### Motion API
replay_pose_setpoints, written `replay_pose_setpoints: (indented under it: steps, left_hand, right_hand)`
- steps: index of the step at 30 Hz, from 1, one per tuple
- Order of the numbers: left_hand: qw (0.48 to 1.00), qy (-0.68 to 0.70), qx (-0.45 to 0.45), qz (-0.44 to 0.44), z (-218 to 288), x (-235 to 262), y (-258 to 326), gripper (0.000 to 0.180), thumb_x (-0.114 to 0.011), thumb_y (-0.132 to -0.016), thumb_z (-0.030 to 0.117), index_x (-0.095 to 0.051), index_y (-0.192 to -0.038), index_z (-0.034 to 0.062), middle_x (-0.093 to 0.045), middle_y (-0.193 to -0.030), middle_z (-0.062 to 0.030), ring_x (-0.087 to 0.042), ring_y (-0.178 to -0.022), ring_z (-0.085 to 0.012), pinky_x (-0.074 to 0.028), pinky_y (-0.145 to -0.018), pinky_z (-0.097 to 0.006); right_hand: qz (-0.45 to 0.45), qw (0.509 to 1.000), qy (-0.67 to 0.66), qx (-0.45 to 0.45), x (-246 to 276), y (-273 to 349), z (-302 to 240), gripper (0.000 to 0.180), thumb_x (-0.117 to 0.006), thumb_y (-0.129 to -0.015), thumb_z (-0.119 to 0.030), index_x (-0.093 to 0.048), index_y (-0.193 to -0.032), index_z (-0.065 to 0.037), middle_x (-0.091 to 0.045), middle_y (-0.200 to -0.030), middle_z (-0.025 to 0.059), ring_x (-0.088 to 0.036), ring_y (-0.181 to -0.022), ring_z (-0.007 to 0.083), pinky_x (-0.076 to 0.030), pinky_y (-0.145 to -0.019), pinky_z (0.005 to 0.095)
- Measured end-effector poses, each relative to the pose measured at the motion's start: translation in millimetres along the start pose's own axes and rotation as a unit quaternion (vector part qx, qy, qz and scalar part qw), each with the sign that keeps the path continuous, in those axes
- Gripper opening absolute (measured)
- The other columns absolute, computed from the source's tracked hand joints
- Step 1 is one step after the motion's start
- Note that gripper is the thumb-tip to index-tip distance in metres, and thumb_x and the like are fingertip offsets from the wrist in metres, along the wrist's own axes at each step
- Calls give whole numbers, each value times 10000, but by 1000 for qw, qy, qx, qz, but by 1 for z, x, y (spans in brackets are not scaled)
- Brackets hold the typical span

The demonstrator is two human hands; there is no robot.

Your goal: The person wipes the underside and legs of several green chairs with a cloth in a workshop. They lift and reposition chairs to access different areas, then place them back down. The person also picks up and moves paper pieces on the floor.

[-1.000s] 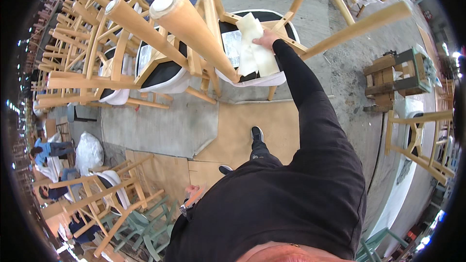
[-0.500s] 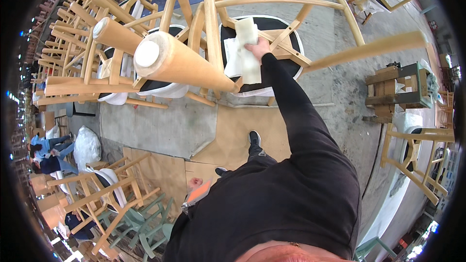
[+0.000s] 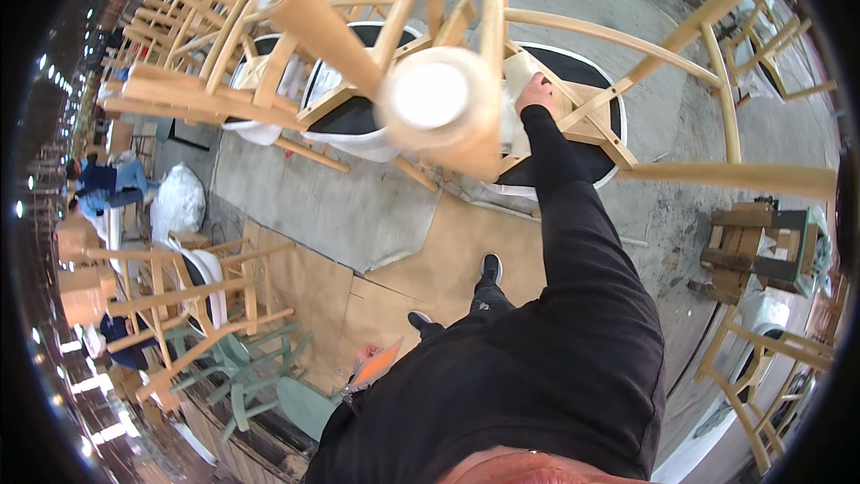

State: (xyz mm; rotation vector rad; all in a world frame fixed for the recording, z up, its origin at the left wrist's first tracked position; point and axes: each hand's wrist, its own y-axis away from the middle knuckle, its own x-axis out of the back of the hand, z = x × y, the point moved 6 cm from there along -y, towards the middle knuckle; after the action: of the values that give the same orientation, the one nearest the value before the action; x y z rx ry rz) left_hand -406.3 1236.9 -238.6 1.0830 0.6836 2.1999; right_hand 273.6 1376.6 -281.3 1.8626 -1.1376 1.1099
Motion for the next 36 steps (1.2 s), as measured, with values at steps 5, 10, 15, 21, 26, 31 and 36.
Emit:
replay_pose_setpoints:
  steps: [5,10,15,21,26,31,36]
  left_hand:
    - [998,34,31,52,-56,-1,69,265,-714,-851,265,-646,-828,11,-627,-662,-35,-590,-630,-126,-494,-602,-309]
    - [972,205,58,97,-105,-10,47,198,-680,-841,197,-621,-782,17,-604,-648,-15,-557,-614,-107,-472,-591,-284]
    - [914,394,12,92,-175,-44,106,367,-664,-880,357,-693,-1034,25,-723,-953,-134,-684,-868,-213,-546,-779,-380]
    - [910,387,126,76,-285,-48,201,730,-500,-927,663,-589,-1357,80,-632,-1311,-143,-590,-1223,-285,-438,-1057,-383]
    - [927,271,248,79,-425,-44,290,463,-568,-903,491,-700,-861,49,-681,-801,-132,-669,-646,-213,-542,-564,-370]
    - [711,531,386,252,-517,-18,332,320,-512,-917,294,-640,-870,4,-606,-647,-135,-637,-503,-250,-507,-388,-389]
    - [702,455,436,331,-534,-6,341,460,-556,-916,373,-675,-951,-70,-648,-723,-193,-676,-553,-302,-576,-438,-415]
  right_hand:
    - [-57,989,126,56,8,47,-20,594,-696,-853,-339,-461,-1318,-53,-546,-1302,199,-608,-1174,360,-525,-951,468]
    - [115,989,56,75,96,-7,94,599,-606,-862,-535,-616,-1205,-44,-672,-1132,250,-653,-1091,333,-518,-948,436]
    - [-24,856,438,272,13,137,151,361,-621,-903,-375,-694,-1126,-100,-711,-1097,115,-675,-1006,239,-546,-763,409]
    - [-364,787,386,315,-130,469,193,364,-686,-815,-381,-729,-1043,-101,-725,-1048,131,-693,-994,253,-550,-805,399]
    - [-330,686,428,486,-203,581,-5,354,-653,-836,-388,-749,-973,-76,-732,-960,160,-711,-926,308,-553,-797,424]
    - [-255,860,-9,443,-208,612,-219,450,-530,-935,-344,-671,-788,57,-668,-760,251,-663,-738,398,-509,-706,503]
    - [-369,798,24,477,-299,720,-294,393,-580,-902,-330,-699,-857,42,-691,-846,265,-680,-841,409,-516,-789,484]
